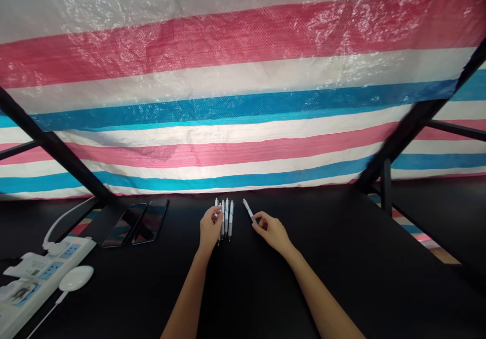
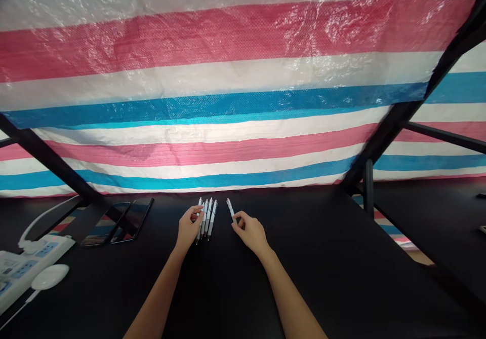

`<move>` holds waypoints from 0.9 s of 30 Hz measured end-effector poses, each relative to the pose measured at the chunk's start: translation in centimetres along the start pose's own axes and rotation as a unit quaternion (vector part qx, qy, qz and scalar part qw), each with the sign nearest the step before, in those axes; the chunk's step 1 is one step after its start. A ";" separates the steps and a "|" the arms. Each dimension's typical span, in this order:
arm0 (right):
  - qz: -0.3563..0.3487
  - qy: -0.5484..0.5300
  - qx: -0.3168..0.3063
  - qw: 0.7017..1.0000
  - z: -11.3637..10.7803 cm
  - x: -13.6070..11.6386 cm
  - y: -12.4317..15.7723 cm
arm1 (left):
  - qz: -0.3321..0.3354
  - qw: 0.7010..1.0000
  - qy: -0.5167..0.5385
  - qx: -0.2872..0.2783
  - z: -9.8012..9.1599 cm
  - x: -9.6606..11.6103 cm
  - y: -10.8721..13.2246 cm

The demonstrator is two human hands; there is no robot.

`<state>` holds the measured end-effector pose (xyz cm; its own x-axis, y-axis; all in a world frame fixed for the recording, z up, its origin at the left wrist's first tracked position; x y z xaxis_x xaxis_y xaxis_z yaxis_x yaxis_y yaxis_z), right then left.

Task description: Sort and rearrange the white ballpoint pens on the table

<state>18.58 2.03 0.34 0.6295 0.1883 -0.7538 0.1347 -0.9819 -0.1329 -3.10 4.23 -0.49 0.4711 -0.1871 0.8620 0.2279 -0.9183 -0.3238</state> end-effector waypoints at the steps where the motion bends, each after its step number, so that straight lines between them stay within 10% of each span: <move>1: 0.002 -0.017 0.002 1.000 0.1 0.1 -0.1 | 0.001 1.000 -0.001 0.001 0.0 0.0 0.0; 11: -0.023 -0.203 -0.038 0.978 0.5 0.1 -0.3 | 0.030 0.999 0.015 0.009 0.1 1.0 0.2; 27: -0.040 -0.187 -0.026 0.981 0.7 0.4 -0.4 | 0.084 0.993 0.050 -0.067 0.7 3.2 1.4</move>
<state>18.21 2.43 -0.36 0.2917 0.2353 -0.9271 0.2170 -0.9603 -0.1754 -0.62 2.57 1.55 0.4045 -0.3695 0.8365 0.0351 -0.9078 -0.4180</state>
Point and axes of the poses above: each hand's wrist, its own y-axis away from the middle knuckle, its own z-axis out of the palm, x = y × z, the point moved 2 cm from there along -y, towards the middle knuckle, and after that the axes turned 2 degrees about x, right-handed, at the moved point
